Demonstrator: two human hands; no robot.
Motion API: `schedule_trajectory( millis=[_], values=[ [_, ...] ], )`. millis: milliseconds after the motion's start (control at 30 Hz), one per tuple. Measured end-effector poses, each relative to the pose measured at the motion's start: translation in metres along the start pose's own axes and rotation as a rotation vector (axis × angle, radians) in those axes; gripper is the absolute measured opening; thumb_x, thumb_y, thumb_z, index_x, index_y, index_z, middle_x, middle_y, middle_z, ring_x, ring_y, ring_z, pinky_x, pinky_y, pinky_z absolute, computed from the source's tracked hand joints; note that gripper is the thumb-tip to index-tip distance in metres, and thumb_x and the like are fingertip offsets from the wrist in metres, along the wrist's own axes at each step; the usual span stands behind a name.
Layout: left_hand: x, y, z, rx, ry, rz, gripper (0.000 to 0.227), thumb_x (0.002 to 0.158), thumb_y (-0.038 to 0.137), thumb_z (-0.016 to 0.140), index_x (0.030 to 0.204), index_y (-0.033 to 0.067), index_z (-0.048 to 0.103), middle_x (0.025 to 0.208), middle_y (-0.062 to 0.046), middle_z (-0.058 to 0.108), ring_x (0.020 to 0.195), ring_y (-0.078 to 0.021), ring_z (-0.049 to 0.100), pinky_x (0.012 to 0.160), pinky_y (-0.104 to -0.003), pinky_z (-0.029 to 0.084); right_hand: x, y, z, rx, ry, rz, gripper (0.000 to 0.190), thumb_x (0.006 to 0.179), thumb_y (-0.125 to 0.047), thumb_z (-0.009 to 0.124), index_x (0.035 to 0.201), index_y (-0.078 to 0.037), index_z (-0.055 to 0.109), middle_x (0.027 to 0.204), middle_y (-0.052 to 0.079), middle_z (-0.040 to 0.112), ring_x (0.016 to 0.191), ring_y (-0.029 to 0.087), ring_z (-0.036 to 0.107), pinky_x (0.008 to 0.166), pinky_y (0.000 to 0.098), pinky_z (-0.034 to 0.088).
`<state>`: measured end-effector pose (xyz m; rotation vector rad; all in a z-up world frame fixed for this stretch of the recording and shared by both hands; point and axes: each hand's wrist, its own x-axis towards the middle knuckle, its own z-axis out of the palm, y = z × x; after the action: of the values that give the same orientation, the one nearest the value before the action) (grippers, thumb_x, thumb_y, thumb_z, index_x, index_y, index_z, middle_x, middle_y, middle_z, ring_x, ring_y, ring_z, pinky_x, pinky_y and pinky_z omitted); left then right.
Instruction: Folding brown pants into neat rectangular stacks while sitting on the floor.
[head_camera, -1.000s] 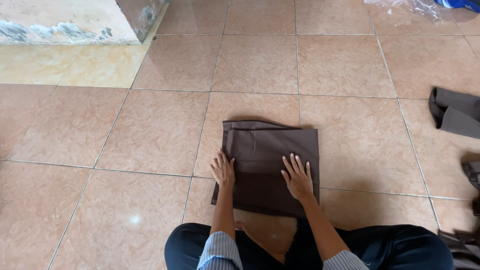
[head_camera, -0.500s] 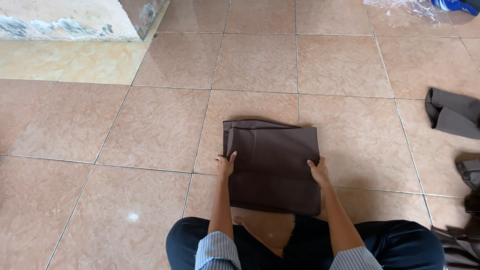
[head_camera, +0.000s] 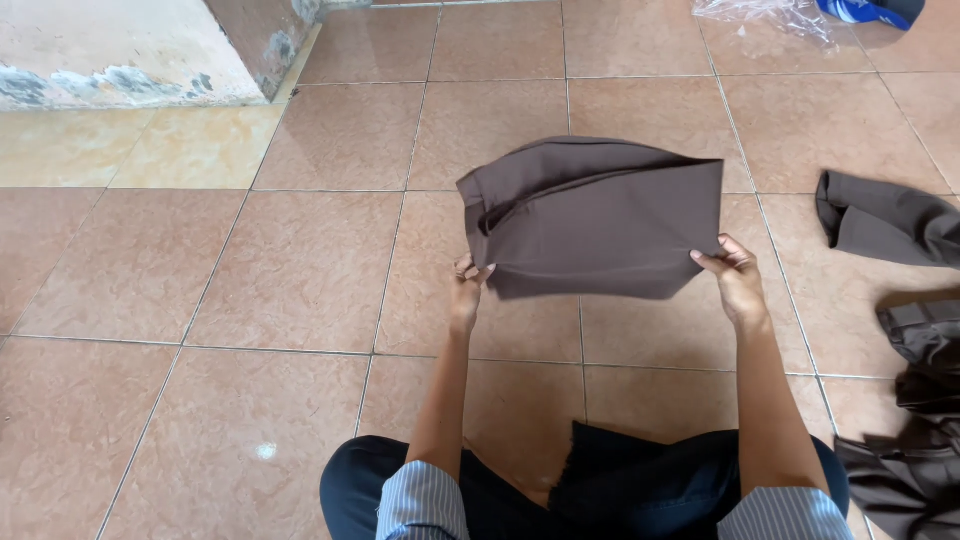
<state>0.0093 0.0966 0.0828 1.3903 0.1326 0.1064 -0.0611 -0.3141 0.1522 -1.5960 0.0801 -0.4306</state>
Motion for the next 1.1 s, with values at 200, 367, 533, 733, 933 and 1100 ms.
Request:
schedule_trajectory(
  millis=[200, 367, 533, 733, 933, 1100],
  values=[
    [0.007, -0.097, -0.017, -0.359, 0.15, -0.046, 0.027, 0.092, -0.008, 0.057, 0.082, 0.0165, 0.055, 0.099, -0.005, 0.042, 0.102, -0.0183, 0.039, 0.099, -0.032, 0.04, -0.018, 0.096, -0.028, 0.046, 0.08, 0.07, 0.023, 0.097, 0.002, 0.064, 0.104, -0.015, 0.077, 0.09, 0.007, 0.063, 0.092, 0.017, 0.059, 0.092, 0.0389, 0.05],
    [-0.019, -0.126, -0.056, -0.166, 0.069, -0.448, 0.066, 0.088, 0.059, 0.043, 0.125, 0.0056, 0.052, 0.131, -0.018, 0.049, 0.124, -0.0331, 0.047, 0.11, -0.045, 0.041, -0.089, 0.12, -0.003, 0.099, 0.165, 0.463, 0.038, 0.108, -0.011, 0.046, 0.145, -0.005, 0.056, 0.126, 0.031, 0.058, 0.116, 0.041, 0.058, 0.106, 0.052, 0.043],
    [-0.023, -0.164, -0.072, 0.185, -0.02, -0.663, 0.101, 0.074, 0.088, 0.065, 0.14, 0.0112, 0.062, 0.137, -0.018, 0.062, 0.13, -0.0367, 0.058, 0.108, -0.05, 0.049, -0.077, 0.227, -0.027, -0.26, 0.185, 0.496, 0.062, 0.093, -0.031, 0.079, 0.136, 0.008, 0.059, 0.122, 0.036, 0.062, 0.113, 0.045, 0.061, 0.096, 0.0526, 0.049],
    [-0.008, -0.214, -0.084, 0.638, 0.073, -0.369, 0.072, 0.062, 0.023, 0.087, 0.131, 0.0221, 0.065, 0.115, -0.011, 0.073, 0.113, -0.0316, 0.069, 0.095, -0.046, 0.058, -0.064, 0.225, -0.027, -0.549, 0.19, 0.324, 0.055, 0.082, -0.014, 0.083, 0.134, -0.017, 0.067, 0.122, 0.017, 0.07, 0.107, 0.031, 0.069, 0.091, 0.0443, 0.057],
    [-0.071, -0.08, 0.019, 1.327, -0.043, 0.209, 0.072, 0.101, 0.036, 0.058, 0.162, 0.0135, 0.026, 0.163, -0.014, 0.031, 0.153, -0.0339, 0.025, 0.124, -0.058, 0.016, -0.085, 0.154, 0.065, -1.214, 0.101, -0.181, 0.052, 0.102, -0.025, 0.057, 0.154, -0.023, 0.052, 0.156, 0.008, 0.051, 0.139, 0.031, 0.05, 0.108, 0.0555, 0.043],
    [-0.092, -0.111, 0.051, 1.489, -0.432, 0.433, 0.071, 0.104, 0.052, 0.043, 0.166, 0.0211, 0.023, 0.171, -0.003, 0.026, 0.158, -0.0249, 0.017, 0.128, -0.052, 0.008, -0.104, 0.124, 0.144, -1.216, -0.387, -0.248, 0.054, 0.108, -0.034, 0.041, 0.162, -0.031, 0.034, 0.167, 0.004, 0.034, 0.152, 0.029, 0.032, 0.121, 0.0583, 0.026]
  ],
)
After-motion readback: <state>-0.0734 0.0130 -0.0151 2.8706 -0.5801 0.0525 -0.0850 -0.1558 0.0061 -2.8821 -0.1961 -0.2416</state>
